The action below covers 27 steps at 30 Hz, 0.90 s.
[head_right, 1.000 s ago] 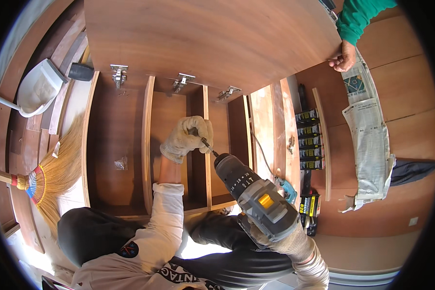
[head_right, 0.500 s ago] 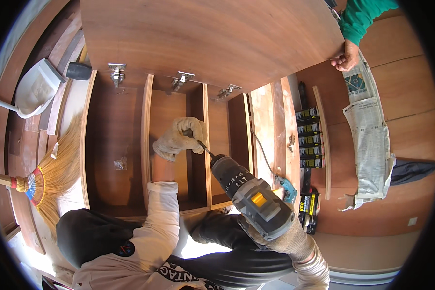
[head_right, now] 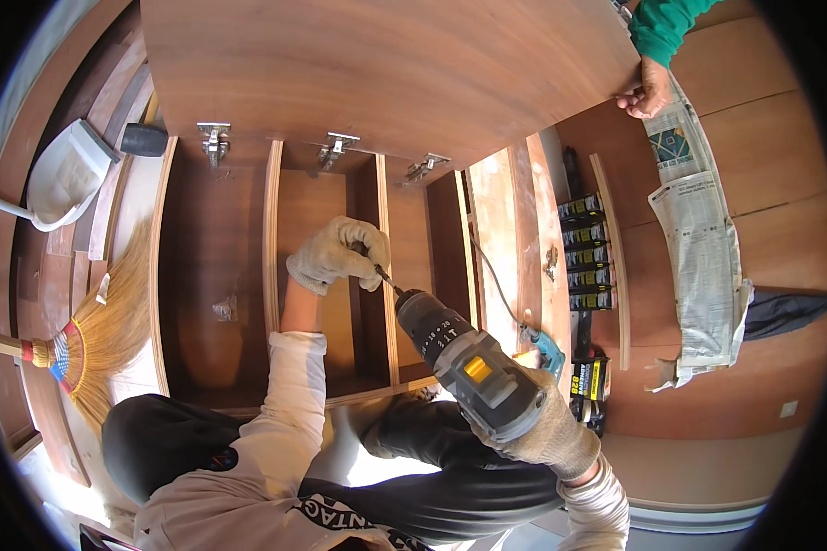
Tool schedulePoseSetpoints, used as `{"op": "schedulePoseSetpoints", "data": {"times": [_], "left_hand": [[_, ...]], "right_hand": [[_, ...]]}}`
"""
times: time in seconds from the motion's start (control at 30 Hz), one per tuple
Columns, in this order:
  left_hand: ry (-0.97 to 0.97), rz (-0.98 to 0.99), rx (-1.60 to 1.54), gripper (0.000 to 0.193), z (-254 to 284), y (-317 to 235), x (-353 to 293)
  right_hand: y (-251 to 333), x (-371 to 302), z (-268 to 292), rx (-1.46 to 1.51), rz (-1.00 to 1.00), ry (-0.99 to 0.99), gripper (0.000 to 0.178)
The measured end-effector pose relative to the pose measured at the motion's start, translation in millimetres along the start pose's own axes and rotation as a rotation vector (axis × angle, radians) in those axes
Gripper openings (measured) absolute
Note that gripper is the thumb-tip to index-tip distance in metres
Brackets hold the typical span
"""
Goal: The person attaches a large wooden panel to a base unit by using a power drill to drive screws into hinges, while an assistant holds the panel upright.
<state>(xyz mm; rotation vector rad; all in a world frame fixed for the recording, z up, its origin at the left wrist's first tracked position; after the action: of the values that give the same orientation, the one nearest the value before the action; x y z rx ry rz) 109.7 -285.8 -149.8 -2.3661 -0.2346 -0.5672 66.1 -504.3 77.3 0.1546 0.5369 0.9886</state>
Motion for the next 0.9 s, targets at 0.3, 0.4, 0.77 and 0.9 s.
{"op": "schedulePoseSetpoints", "data": {"times": [0.3,0.4,0.77,0.9], "left_hand": [[0.016,-0.091,0.296,0.01,1.7,-17.2,-6.2],[-0.033,0.065,0.269,0.013,4.7,-18.6,-11.9],[-0.253,-0.159,-0.219,0.045,-21.2,-2.4,-12.1],[-0.424,-0.183,-0.366,0.047,-25.5,25.6,0.1]], "right_hand": [[-13.4,4.4,-15.4,0.445,-0.228,-0.004,0.05],[-3.1,11.0,-13.2,0.372,-0.143,-0.01,0.052],[19.0,22.7,-17.0,-0.003,-0.002,-0.077,0.059],[9.4,32.9,-23.5,0.041,-0.059,-0.189,0.062]]}}
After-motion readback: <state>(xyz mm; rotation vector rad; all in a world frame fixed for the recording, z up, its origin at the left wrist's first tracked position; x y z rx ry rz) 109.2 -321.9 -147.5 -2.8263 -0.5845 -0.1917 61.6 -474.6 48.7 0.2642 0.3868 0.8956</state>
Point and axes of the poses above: each hand's wrist, its own x-axis towards the middle knuckle, its own z-axis out of the back of the hand, y = z × x, the point moved 6 cm from there along x, towards the middle knuckle, and after that the axes turned 5 degrees about -z, right-handed, at the moved point
